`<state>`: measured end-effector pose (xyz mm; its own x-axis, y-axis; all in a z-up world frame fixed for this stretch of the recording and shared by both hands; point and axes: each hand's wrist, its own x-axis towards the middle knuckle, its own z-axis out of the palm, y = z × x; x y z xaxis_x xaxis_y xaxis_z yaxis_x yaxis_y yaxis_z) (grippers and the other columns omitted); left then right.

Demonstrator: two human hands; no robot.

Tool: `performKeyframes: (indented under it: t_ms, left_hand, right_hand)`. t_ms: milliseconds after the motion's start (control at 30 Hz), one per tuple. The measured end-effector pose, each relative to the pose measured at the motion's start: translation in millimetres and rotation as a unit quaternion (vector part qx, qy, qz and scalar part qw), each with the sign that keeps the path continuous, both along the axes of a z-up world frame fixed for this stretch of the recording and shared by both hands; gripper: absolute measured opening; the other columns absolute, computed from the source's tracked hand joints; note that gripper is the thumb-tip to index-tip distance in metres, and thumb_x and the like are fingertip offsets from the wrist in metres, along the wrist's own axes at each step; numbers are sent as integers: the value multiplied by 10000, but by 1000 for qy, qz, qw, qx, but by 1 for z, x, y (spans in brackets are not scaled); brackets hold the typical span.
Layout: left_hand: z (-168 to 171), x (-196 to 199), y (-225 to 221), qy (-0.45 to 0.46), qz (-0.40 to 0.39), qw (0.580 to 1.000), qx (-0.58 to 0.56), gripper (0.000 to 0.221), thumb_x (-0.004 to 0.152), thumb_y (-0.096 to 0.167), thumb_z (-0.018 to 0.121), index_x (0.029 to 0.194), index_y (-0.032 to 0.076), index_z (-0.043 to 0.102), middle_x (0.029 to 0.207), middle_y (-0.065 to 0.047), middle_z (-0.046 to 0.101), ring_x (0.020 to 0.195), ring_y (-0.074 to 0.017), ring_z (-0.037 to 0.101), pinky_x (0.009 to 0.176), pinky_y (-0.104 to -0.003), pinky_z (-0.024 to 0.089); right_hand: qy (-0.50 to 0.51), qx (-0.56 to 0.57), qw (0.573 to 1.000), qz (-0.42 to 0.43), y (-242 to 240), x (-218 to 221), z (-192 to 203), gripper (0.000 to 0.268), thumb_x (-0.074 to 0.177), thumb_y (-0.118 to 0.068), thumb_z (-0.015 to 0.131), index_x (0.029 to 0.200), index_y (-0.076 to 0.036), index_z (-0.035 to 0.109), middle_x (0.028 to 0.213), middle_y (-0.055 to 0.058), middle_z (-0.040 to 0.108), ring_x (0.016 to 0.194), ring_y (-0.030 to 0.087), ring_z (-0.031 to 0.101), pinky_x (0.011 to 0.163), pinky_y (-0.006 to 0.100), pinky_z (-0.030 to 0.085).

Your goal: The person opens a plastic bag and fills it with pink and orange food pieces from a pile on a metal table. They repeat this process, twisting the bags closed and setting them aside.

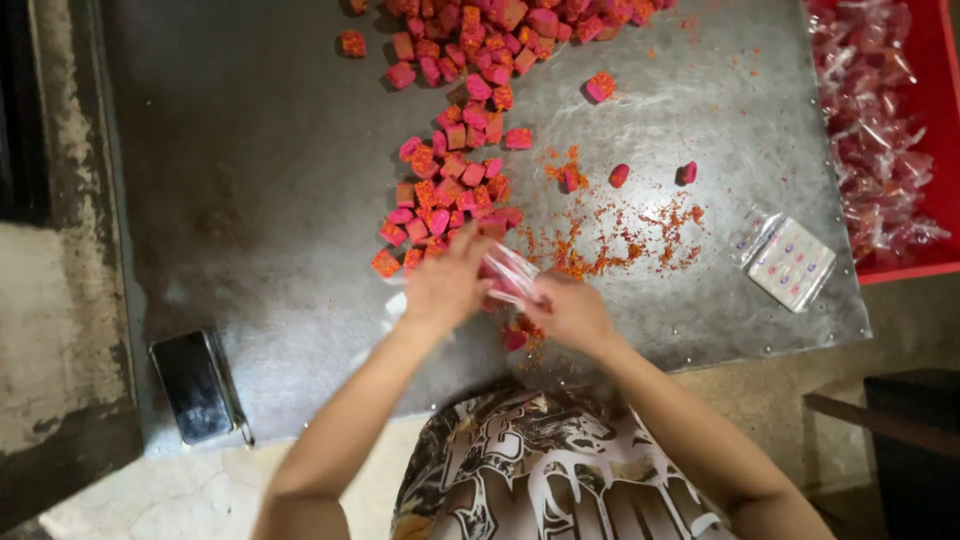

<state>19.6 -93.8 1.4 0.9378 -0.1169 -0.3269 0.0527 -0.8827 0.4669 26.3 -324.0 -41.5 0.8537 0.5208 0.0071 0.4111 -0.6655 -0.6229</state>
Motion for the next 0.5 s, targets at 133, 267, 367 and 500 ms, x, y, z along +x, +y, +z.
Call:
performKeyframes:
  t_ms: [133,267,367,500]
  left_hand:
    - [-10,-8,13,-30,-107,992,-60,393,853,410,835,1055,138,636,1068,-99,693,918,-309,710,765,-460,558]
    - [-16,-21,12,37,-141,949,-279,495,764,198,816,1193,126,579,919,-125,691,878,-306,703,760,-457,549]
    - [-31,-1,1,4,-190,943,-273,434,747,77,741,1168,127,649,979,-142,707,939,-355,693,786,-483,539]
    - [-37,-5,-25,-64,-116,990,-40,169,917,138,675,1084,114,689,1045,-159,714,1013,-398,674,829,-524,526]
  right_hand:
    - [126,-51,991,-14,-19,-2,1,331,915,-228,786,812,-33,539,643,144,550,575,290,581,555,404,468]
    - [216,95,971,23,-30,-2,29,245,965,-178,723,898,-68,514,704,125,549,653,246,593,591,364,467]
    - [241,108,963,50,-14,25,39,111,963,-192,638,1054,-130,634,822,50,744,734,143,742,672,299,553]
    - [-12,76,997,0,-1,32,32,158,996,-233,681,1080,-121,755,972,86,773,853,179,722,738,327,564]
